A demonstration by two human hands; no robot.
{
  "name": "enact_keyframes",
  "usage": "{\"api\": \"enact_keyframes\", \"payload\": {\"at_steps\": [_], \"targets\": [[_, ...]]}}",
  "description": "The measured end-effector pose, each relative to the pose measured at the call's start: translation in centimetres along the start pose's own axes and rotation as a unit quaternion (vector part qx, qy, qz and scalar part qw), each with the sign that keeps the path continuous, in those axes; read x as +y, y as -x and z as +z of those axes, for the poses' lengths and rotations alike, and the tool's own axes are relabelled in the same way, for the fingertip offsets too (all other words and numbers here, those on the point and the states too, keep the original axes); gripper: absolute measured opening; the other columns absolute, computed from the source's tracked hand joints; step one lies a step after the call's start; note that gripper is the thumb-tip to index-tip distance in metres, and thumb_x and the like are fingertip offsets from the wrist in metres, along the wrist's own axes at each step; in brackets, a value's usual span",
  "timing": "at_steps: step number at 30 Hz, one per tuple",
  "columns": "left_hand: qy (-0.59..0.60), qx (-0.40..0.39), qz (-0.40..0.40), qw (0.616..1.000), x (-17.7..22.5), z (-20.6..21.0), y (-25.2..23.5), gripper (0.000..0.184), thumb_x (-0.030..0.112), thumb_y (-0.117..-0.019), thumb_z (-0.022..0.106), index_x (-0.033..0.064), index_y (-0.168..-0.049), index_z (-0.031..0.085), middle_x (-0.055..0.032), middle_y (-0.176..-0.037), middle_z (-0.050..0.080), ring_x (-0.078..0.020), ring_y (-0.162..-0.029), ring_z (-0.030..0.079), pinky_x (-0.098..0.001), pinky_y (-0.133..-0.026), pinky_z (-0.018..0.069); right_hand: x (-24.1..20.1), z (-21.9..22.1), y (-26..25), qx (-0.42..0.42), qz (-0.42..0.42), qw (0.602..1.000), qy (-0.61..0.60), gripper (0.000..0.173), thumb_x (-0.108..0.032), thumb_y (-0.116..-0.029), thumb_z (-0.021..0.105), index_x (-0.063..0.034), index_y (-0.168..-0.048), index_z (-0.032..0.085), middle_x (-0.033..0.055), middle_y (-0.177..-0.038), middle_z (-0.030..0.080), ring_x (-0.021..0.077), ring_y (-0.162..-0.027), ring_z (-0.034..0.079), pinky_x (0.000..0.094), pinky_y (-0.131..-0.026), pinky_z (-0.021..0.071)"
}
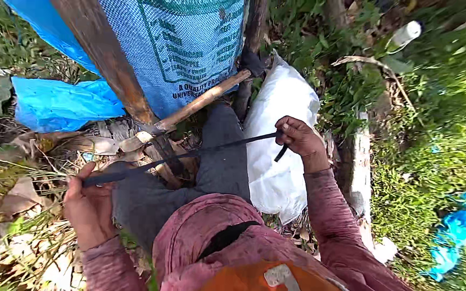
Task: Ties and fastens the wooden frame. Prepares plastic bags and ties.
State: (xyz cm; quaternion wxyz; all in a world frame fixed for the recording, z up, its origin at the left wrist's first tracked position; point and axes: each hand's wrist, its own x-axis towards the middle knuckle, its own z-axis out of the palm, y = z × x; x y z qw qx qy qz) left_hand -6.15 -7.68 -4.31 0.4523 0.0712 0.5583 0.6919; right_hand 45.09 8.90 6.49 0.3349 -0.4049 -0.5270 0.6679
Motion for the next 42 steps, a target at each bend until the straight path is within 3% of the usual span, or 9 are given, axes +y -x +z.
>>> {"api": "enact_keyframes", "payload": {"at_steps": [4,6,9,12,16,20,25,32,42], "targets": [[0.011,0.059,-0.004,0.998,1.1,-1.0,1.2,0.052,0.037,-0.1126,0.013,0.0149,-0.116,0.06,0.0044,-0.081,0.064,-0.0109,-0.076,0.065,-0.0337,-0.076,0.0574,1.4,0.6,-0.4,0.025,-0.015,0.991,-0.13,0.018,-0.032,-0.1042,0.057,-0.0163,-0.106,0.064,-0.0074,-0.07,0.051,0.0045,-0.06,0.052,0.0248,-0.065,0.0521],[0.016,0.063,-0.004,0.998,0.8,-2.1,1.2,0.053,0.038,-0.1124,0.014,0.0146,-0.116,0.062,0.0043,-0.078,0.064,-0.0115,-0.076,0.066,-0.0351,-0.078,0.0579,1.8,0.3,-1.8,0.028,0.003,0.982,-0.188,0.016,-0.024,-0.1007,0.063,-0.015,-0.11,0.072,-0.0045,-0.078,0.065,0.0077,-0.067,0.062,0.0308,-0.072,0.0589],[0.009,0.077,-0.016,0.997,0.1,-3.0,1.4,0.053,0.039,-0.1125,0.016,0.0132,-0.121,0.061,0.0024,-0.082,0.065,-0.0125,-0.076,0.067,-0.0347,-0.076,0.0582,2.1,0.3,-2.8,0.018,0.015,0.975,-0.22,0.017,-0.017,-0.0993,0.064,-0.0141,-0.113,0.074,-0.0009,-0.086,0.071,0.0111,-0.075,0.067,0.0361,-0.079,0.0613],[0.005,0.097,-0.026,0.995,-0.2,-2.5,1.8,0.053,0.039,-0.1127,0.014,0.012,-0.123,0.059,-0.0004,-0.092,0.069,-0.0133,-0.077,0.068,-0.034,-0.074,0.0583,2.4,0.5,-3.2,0.018,0.012,0.975,-0.221,0.017,-0.016,-0.0999,0.063,-0.0136,-0.113,0.074,-0.0001,-0.087,0.071,0.012,-0.076,0.068,0.0368,-0.08,0.0615],[-0.022,0.099,-0.048,0.994,-1.8,0.7,2.5,0.048,0.038,-0.1127,0.019,0.0157,-0.116,0.062,0.0018,-0.085,0.068,-0.012,-0.069,0.066,-0.0329,-0.068,0.0587,1.8,-0.4,-2.3,0.041,0.022,0.987,-0.152,0.018,-0.017,-0.1022,0.059,-0.0153,-0.116,0.071,-0.0008,-0.091,0.07,0.0094,-0.075,0.066,0.0316,-0.075,0.0602],[-0.042,0.01,-0.056,0.997,-2.3,4.4,5.1,0.054,0.043,-0.1126,0.02,0.0157,-0.124,0.065,0.0012,-0.091,0.07,-0.008,-0.066,0.063,-0.027,-0.063,0.0565,2.7,-1.3,-2.5,0.126,0.065,0.989,0.051,0.021,-0.021,-0.1055,0.054,-0.0159,-0.122,0.066,-0.0056,-0.09,0.065,0.0034,-0.063,0.056,0.0212,-0.061,0.0535],[-0.077,-0.168,-0.025,0.982,-2.4,6.6,6.9,0.055,0.046,-0.1111,0.02,0.0204,-0.144,0.056,-0.0038,-0.118,0.068,-0.014,-0.082,0.066,-0.0341,-0.074,0.0587,4.2,-1.1,-2.4,0.155,0.055,0.984,0.072,0.017,-0.018,-0.1063,0.05,-0.017,-0.116,0.064,-0.0093,-0.086,0.065,0.0036,-0.062,0.058,0.0229,-0.062,0.0561],[-0.031,-0.195,-0.031,0.98,-3.1,7.3,6.5,0.059,0.047,-0.1113,0.018,0.0164,-0.141,0.06,-0.0056,-0.114,0.069,-0.0129,-0.079,0.066,-0.0315,-0.076,0.0581,3.6,0.9,-2.7,0.078,0.025,0.996,-0.039,0.015,-0.024,-0.1075,0.05,-0.0217,-0.109,0.065,-0.0076,-0.078,0.065,0.0072,-0.067,0.063,0.0275,-0.071,0.0598],[-0.104,-0.201,-0.044,0.973,-3.8,7.2,5.3,0.056,0.04,-0.1126,0.02,0.0119,-0.138,0.062,-0.0034,-0.118,0.07,-0.0105,-0.085,0.068,-0.0302,-0.081,0.0583,1.6,7.8,-3.8,-0.061,-0.013,0.995,-0.076,0.032,-0.024,-0.0979,0.069,-0.018,-0.129,0.069,0.0051,-0.115,0.074,0.0178,-0.099,0.073,0.0369,-0.091,0.0612]]}}
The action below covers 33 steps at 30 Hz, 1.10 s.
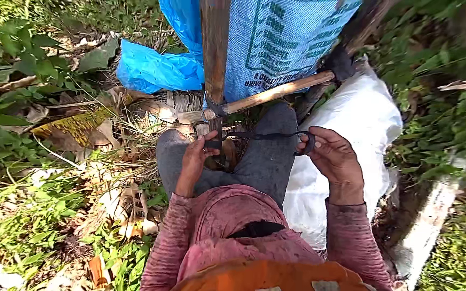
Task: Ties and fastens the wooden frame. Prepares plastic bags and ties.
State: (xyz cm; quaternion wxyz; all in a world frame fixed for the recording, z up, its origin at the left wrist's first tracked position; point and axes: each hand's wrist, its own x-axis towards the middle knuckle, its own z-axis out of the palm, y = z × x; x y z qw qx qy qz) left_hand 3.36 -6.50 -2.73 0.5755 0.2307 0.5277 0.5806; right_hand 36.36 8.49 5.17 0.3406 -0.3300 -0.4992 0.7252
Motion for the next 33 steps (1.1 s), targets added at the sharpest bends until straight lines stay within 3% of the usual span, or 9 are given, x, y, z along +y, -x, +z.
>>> {"api": "enact_keyframes", "payload": {"at_steps": [6,12,17,20,22,25,27,29,33], "targets": [[-0.084,0.002,-0.031,0.996,-2.6,0.7,-0.6,0.051,0.031,-0.1124,0.024,0.005,-0.131,0.064,-0.0056,-0.133,0.067,-0.0151,-0.093,0.071,-0.0369,-0.085,0.0598,0.7,3.2,-2.0,0.011,-0.04,0.999,-0.006,0.029,-0.013,-0.1007,0.064,-0.0097,-0.13,0.068,0.0097,-0.118,0.074,0.0214,-0.1,0.074,0.0393,-0.092,0.0617],[-0.073,0.007,-0.054,0.996,-3.4,1.0,-0.1,0.053,0.03,-0.1127,0.024,0.0019,-0.133,0.063,-0.0088,-0.124,0.07,-0.0155,-0.087,0.071,-0.0357,-0.083,0.0601,1.3,5.0,-2.8,0.056,-0.063,0.996,0.042,0.03,-0.004,-0.1032,0.054,-0.0063,-0.131,0.067,0.0106,-0.113,0.075,0.021,-0.096,0.075,0.0373,-0.087,0.0632],[0.132,-0.014,-0.07,0.989,-1.6,2.2,0.4,0.056,0.032,-0.1117,0.018,0.0038,-0.129,0.064,-0.0107,-0.115,0.072,-0.0185,-0.085,0.071,-0.0388,-0.08,0.0614,1.7,4.7,-2.6,0.096,-0.127,0.957,0.242,0.021,-0.012,-0.0992,0.066,-0.0078,-0.12,0.068,0.0008,-0.097,0.074,0.0122,-0.08,0.072,0.0313,-0.074,0.0642],[0.133,-0.086,-0.047,0.986,0.0,1.9,1.0,0.059,0.041,-0.1111,0.019,0.0072,-0.141,0.057,-0.0111,-0.137,0.062,-0.0202,-0.103,0.069,-0.0401,-0.089,0.0591,2.5,5.2,-3.0,0.108,-0.151,0.936,0.298,0.014,-0.017,-0.0973,0.07,-0.008,-0.107,0.069,-0.0021,-0.089,0.071,0.0087,-0.073,0.069,0.0301,-0.07,0.0624],[0.09,-0.111,-0.028,0.989,0.6,2.3,1.0,0.062,0.047,-0.1107,0.017,0.0126,-0.142,0.058,-0.0077,-0.14,0.061,-0.0118,-0.092,0.067,-0.0287,-0.076,0.0562,3.0,5.4,-3.1,0.097,-0.17,0.914,0.355,0.017,-0.019,-0.0952,0.07,-0.004,-0.103,0.071,0.0019,-0.095,0.067,0.0087,-0.083,0.065,0.0289,-0.077,0.0583],[0.12,-0.09,-0.018,0.989,0.6,3.3,1.0,0.065,0.053,-0.11,0.019,0.0112,-0.125,0.066,-0.0074,-0.106,0.073,-0.0054,-0.064,0.06,-0.019,-0.054,0.0482,3.7,6.7,-3.1,0.046,-0.156,0.91,0.381,0.019,-0.02,-0.0955,0.064,-0.0028,-0.101,0.068,0.0073,-0.109,0.064,0.0139,-0.1,0.063,0.0343,-0.089,0.0563],[0.145,-0.091,-0.01,0.985,0.3,3.7,0.8,0.076,0.068,-0.1038,0.018,0.0125,-0.122,0.067,-0.0019,-0.084,0.068,-0.0052,-0.06,0.058,-0.0181,-0.05,0.0474,4.0,8.0,-3.2,0.03,-0.12,0.925,0.359,0.016,-0.02,-0.0986,0.06,-0.0039,-0.101,0.061,0.0063,-0.101,0.069,0.0128,-0.09,0.067,0.0348,-0.081,0.0587],[0.159,-0.11,-0.001,0.981,0.1,3.8,0.6,0.091,0.083,-0.0939,0.016,0.0132,-0.128,0.065,0.0009,-0.076,0.062,-0.0052,-0.057,0.054,-0.0184,-0.049,0.0446,4.0,9.2,-3.1,0.02,-0.08,0.935,0.346,0.016,-0.022,-0.1011,0.06,-0.0081,-0.097,0.054,0.0035,-0.091,0.072,0.0109,-0.078,0.069,0.0323,-0.071,0.0588],[0.182,-0.134,-0.004,0.974,0.3,3.4,1.2,0.105,0.093,-0.0837,0.016,0.0119,-0.133,0.063,-0.0012,-0.074,0.06,-0.0062,-0.053,0.049,-0.0183,-0.046,0.041,4.6,10.5,-3.2,0.0,-0.081,0.939,0.333,0.011,-0.02,-0.0973,0.062,-0.0084,-0.096,0.06,-0.0012,-0.08,0.065,0.0059,-0.066,0.063,0.0251,-0.061,0.0559]]}}
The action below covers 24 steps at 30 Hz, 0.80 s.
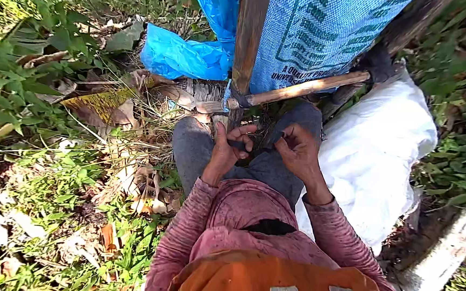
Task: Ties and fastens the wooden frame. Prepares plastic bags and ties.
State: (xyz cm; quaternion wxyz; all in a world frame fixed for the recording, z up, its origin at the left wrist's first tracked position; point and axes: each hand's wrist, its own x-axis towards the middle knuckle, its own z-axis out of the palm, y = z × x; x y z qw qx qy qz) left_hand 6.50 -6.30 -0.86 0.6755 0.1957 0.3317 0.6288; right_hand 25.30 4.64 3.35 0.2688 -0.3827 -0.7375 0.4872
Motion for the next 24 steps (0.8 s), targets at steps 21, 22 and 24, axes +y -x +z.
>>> {"api": "enact_keyframes", "payload": {"at_steps": [21,22,24], "targets": [[-0.004,-0.03,-0.015,0.999,-0.3,-1.0,-0.3,0.118,0.1,-0.0738,0.011,0.0149,-0.14,0.059,-0.0031,-0.076,0.061,-0.0078,-0.054,0.048,-0.0197,-0.048,0.0399,0.4,-0.1,-0.6,0.015,0.04,0.998,-0.035,0.014,-0.014,-0.0939,0.07,-0.0123,-0.096,0.056,-0.0023,-0.089,0.069,0.0047,-0.07,0.065,0.0235,-0.063,0.0566],[-0.001,-0.035,-0.015,0.999,-0.4,-1.2,-0.3,0.12,0.101,-0.0726,0.01,0.0148,-0.141,0.059,-0.0032,-0.075,0.061,-0.0079,-0.053,0.046,-0.0197,-0.047,0.0383,0.4,-0.2,-0.6,0.017,0.038,0.998,-0.048,0.016,-0.012,-0.0934,0.07,-0.0127,-0.094,0.054,-0.0014,-0.093,0.071,0.0059,-0.073,0.067,0.0246,-0.064,0.0581],[0.005,-0.044,-0.018,0.999,-0.4,-1.4,-0.4,0.122,0.102,-0.0708,0.01,0.015,-0.141,0.059,-0.0038,-0.075,0.061,-0.0087,-0.054,0.048,-0.0204,-0.048,0.0397,0.6,-0.4,-0.7,0.014,0.025,0.997,-0.068,0.017,-0.006,-0.092,0.065,-0.013,-0.091,0.049,0.0008,-0.098,0.073,0.0081,-0.077,0.069,0.0254,-0.064,0.0576]]}}
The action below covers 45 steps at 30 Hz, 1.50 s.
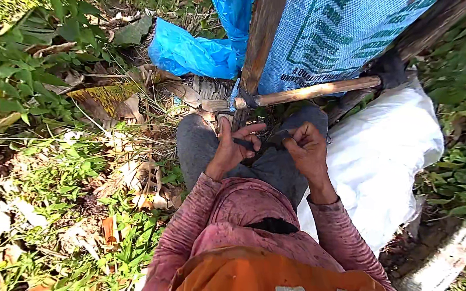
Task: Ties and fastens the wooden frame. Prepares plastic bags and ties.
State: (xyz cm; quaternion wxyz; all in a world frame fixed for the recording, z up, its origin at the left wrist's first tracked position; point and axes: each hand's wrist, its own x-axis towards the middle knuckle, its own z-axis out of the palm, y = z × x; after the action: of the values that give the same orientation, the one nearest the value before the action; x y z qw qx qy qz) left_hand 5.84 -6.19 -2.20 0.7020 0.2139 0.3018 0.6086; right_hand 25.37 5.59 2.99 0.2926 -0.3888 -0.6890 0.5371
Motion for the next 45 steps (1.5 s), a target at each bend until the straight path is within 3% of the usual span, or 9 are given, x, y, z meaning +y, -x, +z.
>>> {"api": "enact_keyframes", "payload": {"at_steps": [3,6,8,10,13,17,22,29,45], "targets": [[-0.046,-0.001,-0.018,0.999,0.1,-0.1,-0.4,0.116,0.097,-0.0787,0.009,0.0132,-0.142,0.058,-0.0053,-0.079,0.064,-0.0094,-0.057,0.052,-0.0213,-0.05,0.0444,0.2,-0.3,-0.2,-0.021,-0.006,0.999,-0.023,0.013,-0.005,-0.0894,0.061,-0.0121,-0.088,0.05,0.0034,-0.094,0.073,0.0124,-0.076,0.069,0.0291,-0.063,0.0576],[-0.363,0.054,-0.049,0.929,0.8,-0.8,-1.0,0.072,0.061,-0.1072,0.019,0.0121,-0.14,0.06,-0.0062,-0.101,0.072,-0.0136,-0.075,0.064,-0.0314,-0.065,0.0547,0.0,-0.9,-0.7,-0.066,0.034,0.997,-0.017,0.016,-0.017,-0.0913,0.072,-0.0123,-0.09,0.057,0.0006,-0.083,0.066,0.0101,-0.066,0.062,0.0274,-0.057,0.0536],[-0.485,0.14,-0.039,0.863,1.0,-1.2,-1.1,0.049,0.047,-0.1072,0.046,0.0097,-0.137,0.061,-0.0108,-0.119,0.07,-0.0217,-0.092,0.069,-0.0464,-0.081,0.0587,-0.2,-1.2,-1.3,-0.104,0.055,0.993,-0.019,0.015,-0.02,-0.0936,0.072,-0.011,-0.098,0.061,0.0011,-0.081,0.068,0.0115,-0.068,0.065,0.0292,-0.061,0.0573],[-0.528,0.233,0.037,0.816,1.3,-1.6,-0.9,0.041,0.037,-0.1026,0.061,0.0101,-0.133,0.059,-0.0123,-0.122,0.064,-0.0216,-0.079,0.065,-0.043,-0.068,0.0571,-0.5,-1.4,-2.1,-0.13,0.055,0.99,-0.029,0.014,-0.017,-0.0985,0.066,-0.0078,-0.109,0.064,0.0026,-0.085,0.068,0.012,-0.068,0.066,0.0286,-0.063,0.059],[-0.56,0.275,0.126,0.772,3.7,-1.8,-1.5,0.066,0.027,-0.0927,0.076,0.01,-0.149,0.045,-0.0184,-0.142,0.052,-0.0308,-0.101,0.063,-0.0456,-0.076,0.0543,-1.4,-1.2,-3.9,-0.164,0.033,0.986,-0.017,0.017,-0.012,-0.0989,0.063,-0.0074,-0.115,0.063,0.0022,-0.088,0.068,0.0081,-0.061,0.06,0.022,-0.053,0.0527],[-0.582,0.174,0.051,0.793,6.9,-4.7,-6.4,0.096,0.032,-0.0836,0.083,0.008,-0.16,0.031,-0.0181,-0.157,0.042,-0.0315,-0.137,0.05,-0.0514,-0.111,0.044,-3.0,-0.7,-6.5,-0.221,-0.029,0.971,0.092,0.023,-0.009,-0.1003,0.061,-0.0064,-0.123,0.064,0.0064,-0.102,0.071,0.0127,-0.081,0.067,0.0299,-0.071,0.0583],[-0.535,0.07,-0.069,0.839,9.9,-5.8,-8.4,0.11,0.03,-0.0779,0.088,0.0079,-0.163,0.021,-0.0179,-0.15,0.051,-0.0244,-0.132,0.056,-0.0436,-0.11,0.0468,-2.3,0.8,-10.7,-0.278,-0.084,0.937,0.193,0.021,-0.012,-0.1018,0.059,-0.0097,-0.117,0.073,0.0045,-0.113,0.073,0.0136,-0.102,0.07,0.04,-0.096,0.0563],[-0.492,-0.002,-0.091,0.866,11.7,-5.7,-9.2,0.109,0.029,-0.0698,0.091,0.0075,-0.157,0.029,-0.0111,-0.145,0.053,-0.0131,-0.125,0.058,-0.0304,-0.104,0.05,-2.8,2.9,-12.9,-0.296,-0.072,0.91,0.283,0.019,-0.014,-0.1023,0.058,-0.0137,-0.113,0.074,0.0056,-0.108,0.074,0.0221,-0.103,0.07,0.0513,-0.095,0.0541],[-0.557,0.046,-0.062,0.827,10.3,-6.5,-10.7,0.099,0.038,-0.0702,0.092,0.0057,-0.149,0.042,-0.0126,-0.131,0.064,-0.0196,-0.117,0.064,-0.0424,-0.103,0.0532,-2.6,3.9,-13.2,-0.225,-0.082,0.887,0.394,0.017,-0.016,-0.1021,0.057,-0.0126,-0.111,0.071,0.0087,-0.105,0.069,0.0279,-0.099,0.068,0.0518,-0.085,0.0559]]}}
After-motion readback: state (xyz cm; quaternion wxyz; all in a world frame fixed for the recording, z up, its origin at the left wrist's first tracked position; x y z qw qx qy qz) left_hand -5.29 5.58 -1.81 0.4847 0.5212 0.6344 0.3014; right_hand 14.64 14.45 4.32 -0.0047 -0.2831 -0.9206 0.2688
